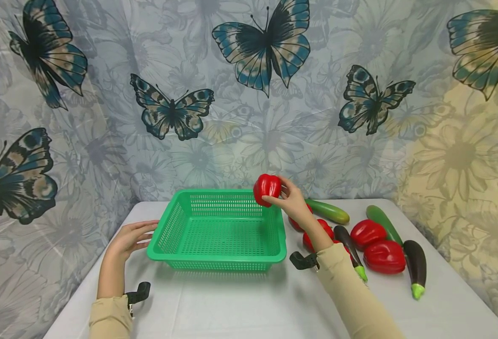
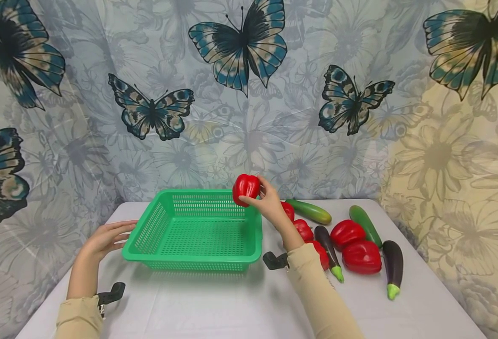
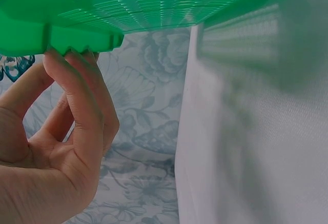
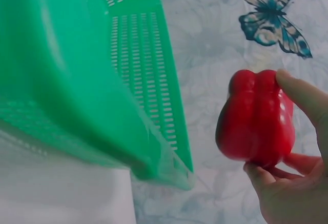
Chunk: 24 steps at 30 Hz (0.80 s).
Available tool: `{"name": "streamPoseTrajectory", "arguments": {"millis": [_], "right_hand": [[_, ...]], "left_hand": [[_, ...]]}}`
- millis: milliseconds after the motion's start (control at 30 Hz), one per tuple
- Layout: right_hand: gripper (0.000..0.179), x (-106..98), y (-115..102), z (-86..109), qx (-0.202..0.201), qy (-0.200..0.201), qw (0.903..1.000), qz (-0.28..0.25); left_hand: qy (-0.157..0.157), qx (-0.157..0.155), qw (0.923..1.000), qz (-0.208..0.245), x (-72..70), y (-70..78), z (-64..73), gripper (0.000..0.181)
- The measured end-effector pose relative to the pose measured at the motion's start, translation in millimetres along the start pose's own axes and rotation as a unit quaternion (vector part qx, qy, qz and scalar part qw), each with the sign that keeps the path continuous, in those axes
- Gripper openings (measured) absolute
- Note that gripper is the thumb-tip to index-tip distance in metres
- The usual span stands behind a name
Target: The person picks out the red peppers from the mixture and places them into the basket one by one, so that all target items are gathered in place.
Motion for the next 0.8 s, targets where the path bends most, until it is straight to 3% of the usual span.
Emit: {"name": "streamPoseTrajectory", "arguments": {"millis": [800], "right_hand": [[0.085, 26, -8, -14.9, 0.054, -0.004, 0.9969, 0.057]], "left_hand": [[0.005, 0.001, 1.0, -0.003, -3.1, 3.0, 4.1, 0.072]]}}
Point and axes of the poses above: each hand's wrist, its own z-axis away from the middle knuckle, its own x-axis out of the palm, y = z × x, the point moved 2 cm from there along -z, towards the middle knuckle, and after that the axes turned 8 degrees about z, right-handed, at the moved point
